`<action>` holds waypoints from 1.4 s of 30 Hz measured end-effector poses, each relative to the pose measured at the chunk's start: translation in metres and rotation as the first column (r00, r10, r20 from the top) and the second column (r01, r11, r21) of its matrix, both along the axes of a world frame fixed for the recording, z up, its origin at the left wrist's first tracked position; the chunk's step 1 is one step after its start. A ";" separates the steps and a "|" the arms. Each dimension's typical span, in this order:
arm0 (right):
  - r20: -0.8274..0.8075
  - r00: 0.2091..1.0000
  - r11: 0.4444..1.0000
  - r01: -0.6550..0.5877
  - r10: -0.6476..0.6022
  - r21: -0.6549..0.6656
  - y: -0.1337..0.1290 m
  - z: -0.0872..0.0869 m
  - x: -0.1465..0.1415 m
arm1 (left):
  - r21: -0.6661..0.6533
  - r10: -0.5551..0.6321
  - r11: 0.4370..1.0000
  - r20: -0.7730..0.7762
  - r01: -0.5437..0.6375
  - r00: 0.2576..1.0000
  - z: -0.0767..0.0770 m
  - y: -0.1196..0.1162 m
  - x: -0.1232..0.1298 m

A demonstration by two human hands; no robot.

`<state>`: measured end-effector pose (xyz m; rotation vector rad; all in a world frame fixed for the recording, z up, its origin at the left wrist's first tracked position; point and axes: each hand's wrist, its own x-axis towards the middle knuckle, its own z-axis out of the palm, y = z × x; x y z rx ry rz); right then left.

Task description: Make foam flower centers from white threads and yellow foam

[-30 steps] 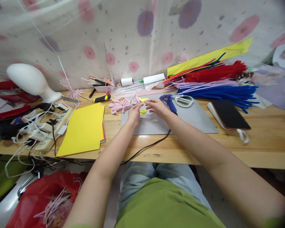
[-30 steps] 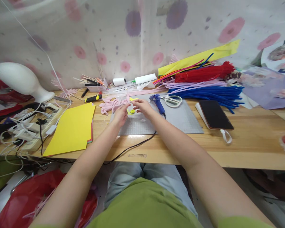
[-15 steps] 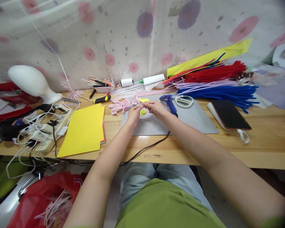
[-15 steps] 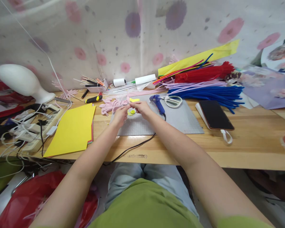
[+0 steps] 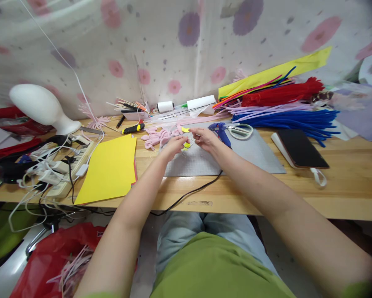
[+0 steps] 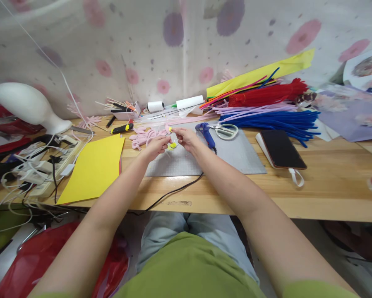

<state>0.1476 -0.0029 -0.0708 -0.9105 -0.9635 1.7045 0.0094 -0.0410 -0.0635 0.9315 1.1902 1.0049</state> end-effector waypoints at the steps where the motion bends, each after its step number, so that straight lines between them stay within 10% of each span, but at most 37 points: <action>1: -0.028 0.999 0.999 0.044 -0.044 -0.001 0.003 0.004 0.001 | 0.033 -0.096 0.995 -0.067 0.098 0.993 0.002 0.002 -0.007; 8: -0.168 0.977 0.984 0.108 -0.131 -0.141 0.011 0.024 0.017 | 0.064 -0.186 0.974 -0.311 0.216 0.932 0.022 0.013 -0.100; 17: -0.263 0.951 0.969 0.102 -0.162 -0.227 0.005 0.005 0.021 | -0.006 0.065 0.997 -0.338 -0.071 0.939 0.035 -0.010 -0.191; 30: -0.198 0.959 0.950 0.144 -0.203 -0.275 0.002 -0.007 0.030 | -0.061 0.108 0.987 -0.459 -0.152 0.882 0.021 0.001 -0.200; 35: -0.158 0.977 0.979 0.116 -0.143 -0.166 0.001 0.003 0.021 | 0.032 0.341 0.923 -0.530 -0.384 0.776 0.022 0.003 -0.180; 42: -0.067 0.998 0.999 0.019 -0.021 -0.038 0.000 0.012 0.015 | 0.013 0.446 0.894 0.095 -0.449 0.890 0.019 0.003 -0.169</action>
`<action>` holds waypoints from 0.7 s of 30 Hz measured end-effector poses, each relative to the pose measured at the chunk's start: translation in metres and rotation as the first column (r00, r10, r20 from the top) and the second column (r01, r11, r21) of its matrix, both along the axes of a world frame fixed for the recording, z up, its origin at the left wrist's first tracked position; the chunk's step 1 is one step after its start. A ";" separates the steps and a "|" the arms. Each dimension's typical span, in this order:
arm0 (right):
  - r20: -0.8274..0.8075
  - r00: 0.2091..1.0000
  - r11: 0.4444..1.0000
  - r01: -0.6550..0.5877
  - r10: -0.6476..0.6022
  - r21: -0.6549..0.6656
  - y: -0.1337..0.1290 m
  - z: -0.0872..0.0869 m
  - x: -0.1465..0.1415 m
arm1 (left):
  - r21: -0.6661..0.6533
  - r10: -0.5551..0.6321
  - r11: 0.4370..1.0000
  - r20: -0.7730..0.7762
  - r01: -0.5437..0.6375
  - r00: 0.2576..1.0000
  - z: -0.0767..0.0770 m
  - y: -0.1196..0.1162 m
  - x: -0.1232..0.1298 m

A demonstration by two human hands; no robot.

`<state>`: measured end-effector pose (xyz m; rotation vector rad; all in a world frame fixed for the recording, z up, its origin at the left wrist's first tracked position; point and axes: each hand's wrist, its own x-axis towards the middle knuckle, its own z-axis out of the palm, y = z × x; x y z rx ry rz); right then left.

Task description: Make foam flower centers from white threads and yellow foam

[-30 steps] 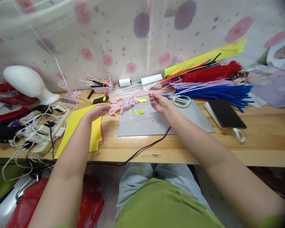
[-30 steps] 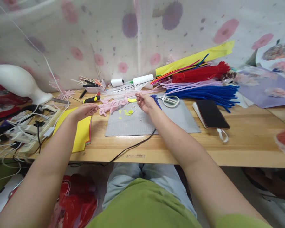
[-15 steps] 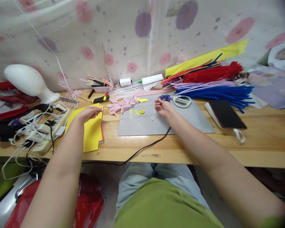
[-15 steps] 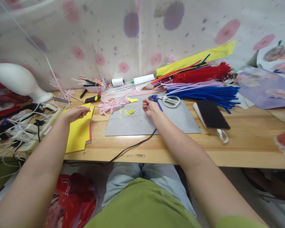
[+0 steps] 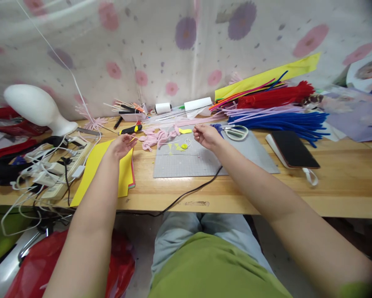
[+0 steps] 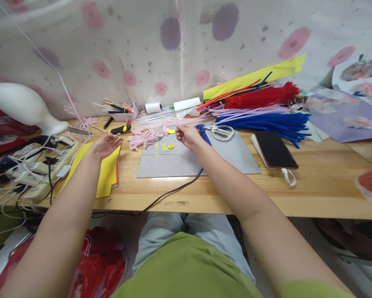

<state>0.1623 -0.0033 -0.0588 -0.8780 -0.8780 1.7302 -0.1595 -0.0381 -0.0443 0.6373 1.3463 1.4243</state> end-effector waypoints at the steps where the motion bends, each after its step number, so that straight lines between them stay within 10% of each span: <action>1: 0.018 1.000 1.000 -0.008 0.008 -0.015 -0.002 -0.002 0.000 | 0.014 -0.019 1.000 0.049 0.019 0.999 -0.002 -0.001 0.000; 14: 0.154 0.988 0.995 0.002 0.014 -0.104 -0.005 -0.027 0.006 | 0.004 0.107 0.994 -0.004 -0.107 0.994 -0.013 -0.003 0.018; 21: 0.292 0.956 0.979 -0.072 0.013 0.191 -0.007 -0.026 -0.012 | 0.110 -0.138 0.982 -0.148 0.155 0.979 -0.010 -0.002 0.096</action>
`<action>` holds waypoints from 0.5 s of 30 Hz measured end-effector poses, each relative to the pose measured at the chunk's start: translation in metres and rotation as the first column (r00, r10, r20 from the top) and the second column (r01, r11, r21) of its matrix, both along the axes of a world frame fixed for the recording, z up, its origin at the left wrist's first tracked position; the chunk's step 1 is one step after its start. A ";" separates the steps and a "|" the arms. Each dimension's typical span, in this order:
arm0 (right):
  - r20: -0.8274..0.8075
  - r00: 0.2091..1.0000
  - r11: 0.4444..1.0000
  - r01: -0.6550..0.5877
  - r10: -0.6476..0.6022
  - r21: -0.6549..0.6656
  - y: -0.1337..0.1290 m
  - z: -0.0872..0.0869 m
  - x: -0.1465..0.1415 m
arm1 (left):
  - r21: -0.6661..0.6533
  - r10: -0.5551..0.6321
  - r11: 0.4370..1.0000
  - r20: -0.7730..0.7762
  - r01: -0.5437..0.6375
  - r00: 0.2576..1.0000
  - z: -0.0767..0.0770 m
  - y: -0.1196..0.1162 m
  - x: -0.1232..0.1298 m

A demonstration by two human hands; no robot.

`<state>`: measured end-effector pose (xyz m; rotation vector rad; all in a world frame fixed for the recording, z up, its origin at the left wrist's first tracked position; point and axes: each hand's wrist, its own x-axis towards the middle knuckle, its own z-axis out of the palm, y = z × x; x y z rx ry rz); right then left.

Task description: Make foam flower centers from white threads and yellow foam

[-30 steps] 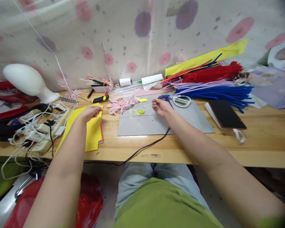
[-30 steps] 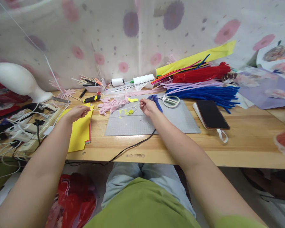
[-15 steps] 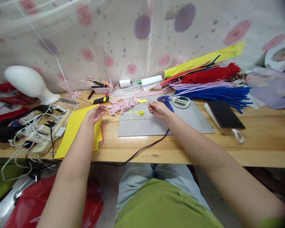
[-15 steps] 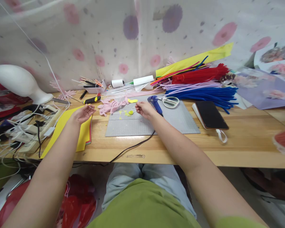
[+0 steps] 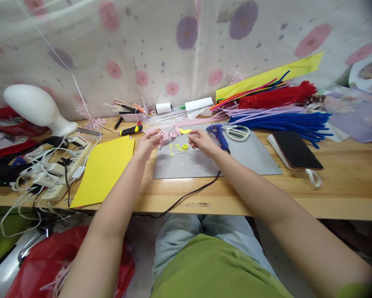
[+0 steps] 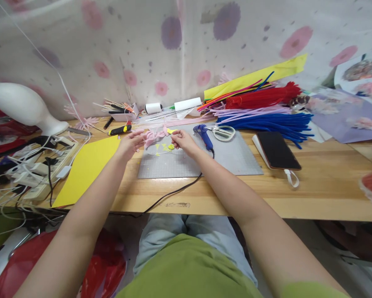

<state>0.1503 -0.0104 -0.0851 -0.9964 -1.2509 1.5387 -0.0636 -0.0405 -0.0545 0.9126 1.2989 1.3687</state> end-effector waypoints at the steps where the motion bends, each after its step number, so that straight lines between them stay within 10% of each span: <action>1: 0.029 1.000 0.999 0.002 -0.003 0.048 0.000 -0.001 -0.002 | 0.025 -0.024 0.999 -0.017 0.024 1.000 -0.002 0.000 0.014; 7: 0.146 0.989 0.968 -0.024 -0.014 0.252 0.001 -0.012 -0.005 | 0.126 0.044 0.991 -0.062 -0.036 0.997 -0.017 -0.002 0.073; 15: 0.087 0.992 0.958 -0.111 0.090 0.266 -0.007 -0.010 0.000 | 0.068 0.002 0.998 0.033 -0.005 0.999 -0.033 -0.010 0.081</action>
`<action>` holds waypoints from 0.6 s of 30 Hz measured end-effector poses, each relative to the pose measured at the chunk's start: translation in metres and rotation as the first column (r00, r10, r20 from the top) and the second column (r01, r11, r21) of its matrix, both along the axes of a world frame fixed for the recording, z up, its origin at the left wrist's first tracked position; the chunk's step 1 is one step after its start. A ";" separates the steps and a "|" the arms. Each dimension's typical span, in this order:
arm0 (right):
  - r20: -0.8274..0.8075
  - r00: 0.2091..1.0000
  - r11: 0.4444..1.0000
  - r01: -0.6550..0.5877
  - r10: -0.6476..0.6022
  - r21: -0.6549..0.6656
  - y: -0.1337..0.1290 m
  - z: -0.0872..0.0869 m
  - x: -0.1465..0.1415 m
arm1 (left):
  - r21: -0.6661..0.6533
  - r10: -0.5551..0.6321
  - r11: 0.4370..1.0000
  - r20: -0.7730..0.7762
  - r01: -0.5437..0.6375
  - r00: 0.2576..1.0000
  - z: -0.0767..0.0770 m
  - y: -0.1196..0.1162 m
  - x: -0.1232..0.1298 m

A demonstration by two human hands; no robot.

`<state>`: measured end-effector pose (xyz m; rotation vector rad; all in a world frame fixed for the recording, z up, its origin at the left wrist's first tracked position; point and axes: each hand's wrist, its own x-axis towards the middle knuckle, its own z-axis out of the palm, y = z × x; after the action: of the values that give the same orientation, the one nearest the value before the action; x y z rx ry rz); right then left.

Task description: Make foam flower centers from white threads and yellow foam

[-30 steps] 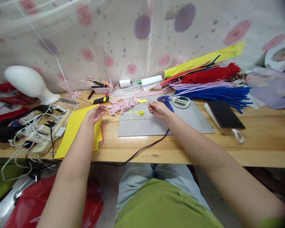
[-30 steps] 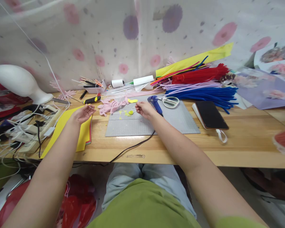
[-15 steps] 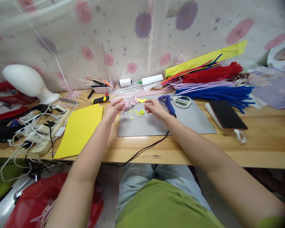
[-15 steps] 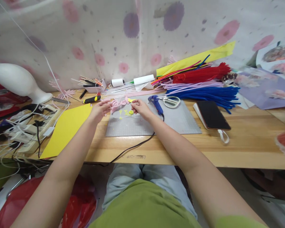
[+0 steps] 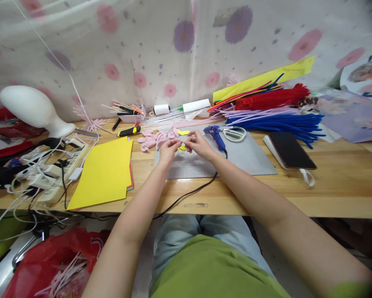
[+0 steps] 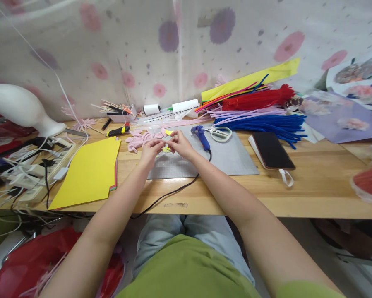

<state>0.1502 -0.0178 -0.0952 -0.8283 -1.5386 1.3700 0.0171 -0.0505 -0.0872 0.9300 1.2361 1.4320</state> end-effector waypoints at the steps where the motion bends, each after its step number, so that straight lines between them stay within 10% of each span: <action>1: -0.017 0.999 0.999 -0.029 0.029 -0.018 -0.002 0.001 0.000 | 0.001 0.000 1.000 0.017 0.000 1.000 0.000 0.000 0.000; 10: -0.306 0.919 0.895 -0.340 0.250 -0.288 -0.005 0.002 0.001 | -0.022 0.060 0.998 0.038 -0.059 0.997 -0.008 -0.003 -0.001; 18: -0.259 0.944 0.928 -0.271 0.204 -0.256 0.000 -0.013 0.000 | -0.001 0.014 1.000 -0.026 -0.014 1.000 -0.003 -0.010 -0.004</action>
<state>0.1504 -0.0179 -0.1079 -0.6400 -1.3092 1.8352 0.0132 -0.0608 -0.0901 0.9436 1.2650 1.4343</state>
